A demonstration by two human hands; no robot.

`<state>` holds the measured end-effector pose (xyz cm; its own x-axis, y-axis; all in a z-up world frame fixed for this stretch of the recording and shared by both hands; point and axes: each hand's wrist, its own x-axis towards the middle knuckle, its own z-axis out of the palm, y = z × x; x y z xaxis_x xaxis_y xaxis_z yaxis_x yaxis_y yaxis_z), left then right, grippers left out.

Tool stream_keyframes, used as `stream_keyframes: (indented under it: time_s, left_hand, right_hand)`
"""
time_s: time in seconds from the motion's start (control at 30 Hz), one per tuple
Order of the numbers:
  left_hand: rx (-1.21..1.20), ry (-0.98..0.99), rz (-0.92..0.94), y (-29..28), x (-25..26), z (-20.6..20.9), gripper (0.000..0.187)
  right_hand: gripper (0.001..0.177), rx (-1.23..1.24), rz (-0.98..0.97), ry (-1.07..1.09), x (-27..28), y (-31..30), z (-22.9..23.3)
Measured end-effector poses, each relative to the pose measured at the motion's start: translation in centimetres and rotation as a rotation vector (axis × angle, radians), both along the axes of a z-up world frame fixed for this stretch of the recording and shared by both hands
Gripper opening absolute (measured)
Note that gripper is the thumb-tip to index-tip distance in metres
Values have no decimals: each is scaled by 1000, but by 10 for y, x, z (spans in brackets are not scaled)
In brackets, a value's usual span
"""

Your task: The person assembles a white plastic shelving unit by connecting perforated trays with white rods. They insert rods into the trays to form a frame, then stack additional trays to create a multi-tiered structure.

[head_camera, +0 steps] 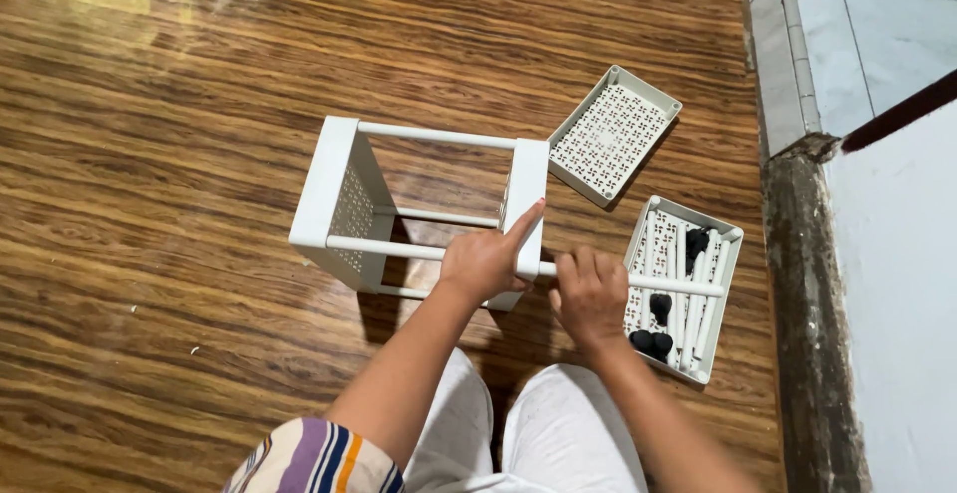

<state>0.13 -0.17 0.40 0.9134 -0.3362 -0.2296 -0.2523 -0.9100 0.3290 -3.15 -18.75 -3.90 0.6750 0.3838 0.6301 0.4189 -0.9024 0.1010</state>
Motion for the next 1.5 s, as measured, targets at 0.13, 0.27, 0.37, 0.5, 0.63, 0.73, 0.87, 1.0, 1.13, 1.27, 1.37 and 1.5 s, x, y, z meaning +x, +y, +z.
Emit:
stream_keyframes:
  time_s: [0.13, 0.27, 0.37, 0.5, 0.63, 0.73, 0.87, 1.0, 1.13, 1.27, 1.37, 1.5]
  left_hand:
    - [-3, -18, 2, 2, -4, -1, 125]
    - [15, 5, -13, -1, 3, 0, 127]
    - [-7, -13, -5, 0, 0, -2, 124]
    - [-19, -27, -2, 0, 0, -4, 124]
    - [-13, -40, -5, 1, 4, -5, 124]
    - [-3, -76, -16, 2, 4, -6, 123]
    - [-20, -41, 11, -1, 6, -6, 125]
    - [-22, -24, -1, 1, 6, -8, 125]
    - [-41, -75, -25, 3, 6, -9, 124]
    - [-8, -57, -23, 1, 10, -8, 125]
    - [-30, -67, -17, 1, 9, -8, 124]
    - [-16, -58, -21, -1, 8, -7, 125]
  right_hand:
    - [24, 78, -175, 402, 0, 10, 7]
    - [24, -138, -384, 951, 39, 8, 25]
    - [30, -127, -202, 1361, 60, 7, 31]
    - [34, -190, -165, 1463, 53, 1, 27]
    - [40, -70, -3, 491, 16, -4, 10]
    - [49, -5, 125, 122, -1, -1, -1]
    - [20, -77, -71, 381, 12, 2, -1]
    - [19, -163, -264, 1037, 46, 7, 12]
    - [26, -198, -108, 1308, 59, 10, 20]
    - [26, -4, -49, 519, 34, 14, 7]
    - [29, 24, 20, 137, 13, 14, -12]
    - [16, -38, -7, 259, 16, 7, -25]
